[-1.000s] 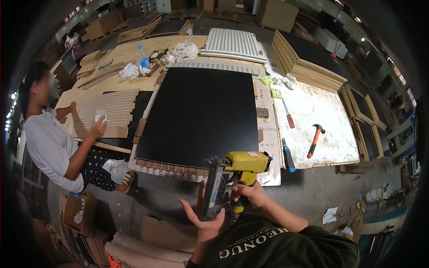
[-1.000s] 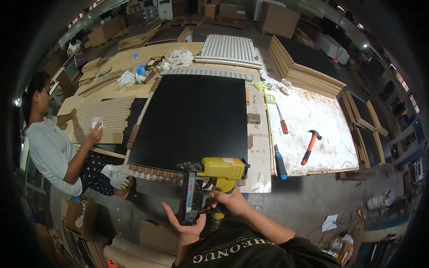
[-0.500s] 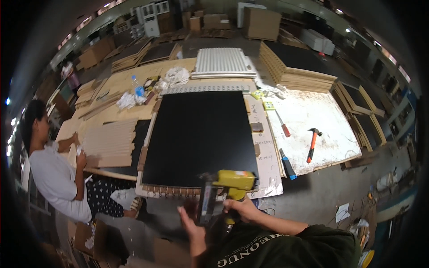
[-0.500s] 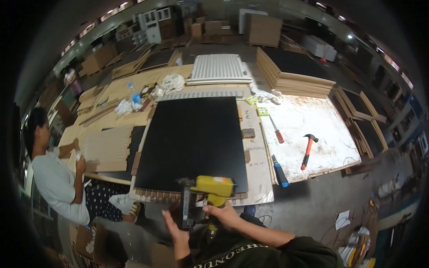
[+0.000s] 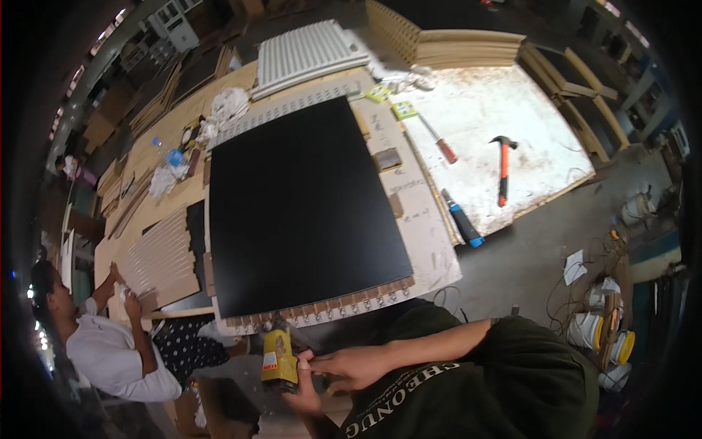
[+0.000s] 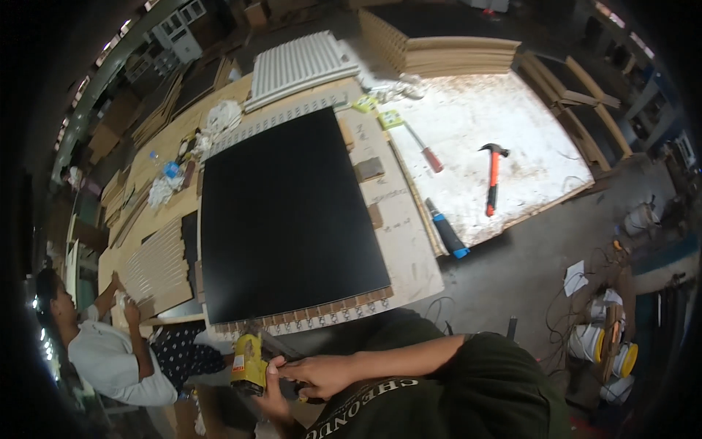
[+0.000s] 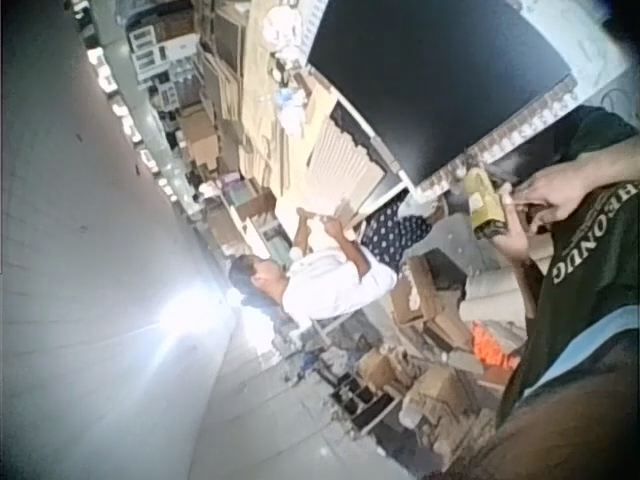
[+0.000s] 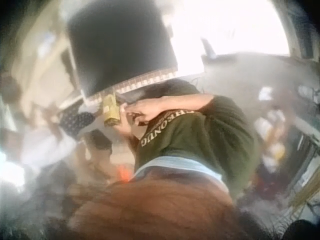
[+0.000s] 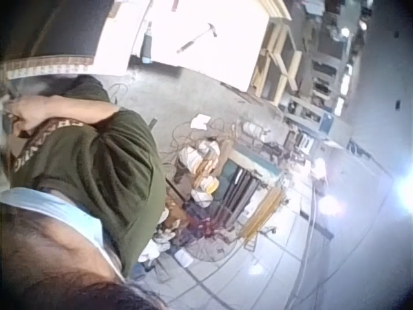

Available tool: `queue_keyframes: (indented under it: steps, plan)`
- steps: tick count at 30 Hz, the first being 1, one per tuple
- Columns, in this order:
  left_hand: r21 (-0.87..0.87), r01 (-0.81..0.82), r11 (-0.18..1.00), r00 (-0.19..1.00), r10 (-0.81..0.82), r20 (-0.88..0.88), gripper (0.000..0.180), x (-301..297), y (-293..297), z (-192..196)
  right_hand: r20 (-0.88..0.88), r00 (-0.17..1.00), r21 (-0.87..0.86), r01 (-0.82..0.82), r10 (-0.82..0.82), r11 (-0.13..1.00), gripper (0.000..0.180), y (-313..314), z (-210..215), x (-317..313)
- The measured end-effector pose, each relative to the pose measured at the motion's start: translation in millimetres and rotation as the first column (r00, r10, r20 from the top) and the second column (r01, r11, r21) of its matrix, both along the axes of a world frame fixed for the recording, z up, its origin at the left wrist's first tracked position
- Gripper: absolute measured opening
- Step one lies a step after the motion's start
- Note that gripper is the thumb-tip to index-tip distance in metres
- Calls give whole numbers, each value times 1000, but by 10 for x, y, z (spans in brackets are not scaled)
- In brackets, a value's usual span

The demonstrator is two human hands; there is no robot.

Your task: The person places a black panel onto a wooden frame on a workbench, aligns and taps it with a hammer, and fastens it along the edge using a pneumatic nail gun.

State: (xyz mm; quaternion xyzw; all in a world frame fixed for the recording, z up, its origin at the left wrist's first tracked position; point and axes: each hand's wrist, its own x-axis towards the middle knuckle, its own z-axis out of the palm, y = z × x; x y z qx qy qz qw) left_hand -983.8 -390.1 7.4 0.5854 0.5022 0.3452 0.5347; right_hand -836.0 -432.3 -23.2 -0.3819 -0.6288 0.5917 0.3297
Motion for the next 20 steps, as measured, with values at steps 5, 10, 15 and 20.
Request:
queue_keyframes:
  steps: [5,10,15,20]
  plan:
    - [-272,-45,961,975,-18,-222,33,-610,535,-261,288,871,375,280,-398,884,63,177,-164,585]
    - [60,-105,993,789,120,-603,51,-1320,1066,39,667,411,353,560,-621,749,76,173,-490,1452]
    - [393,177,902,682,176,-710,37,-1154,1616,430,841,172,350,553,-514,756,81,31,-636,1714]
    - [-46,193,980,752,-178,-634,61,-1057,2474,716,911,59,279,642,-409,714,88,224,-701,1480]
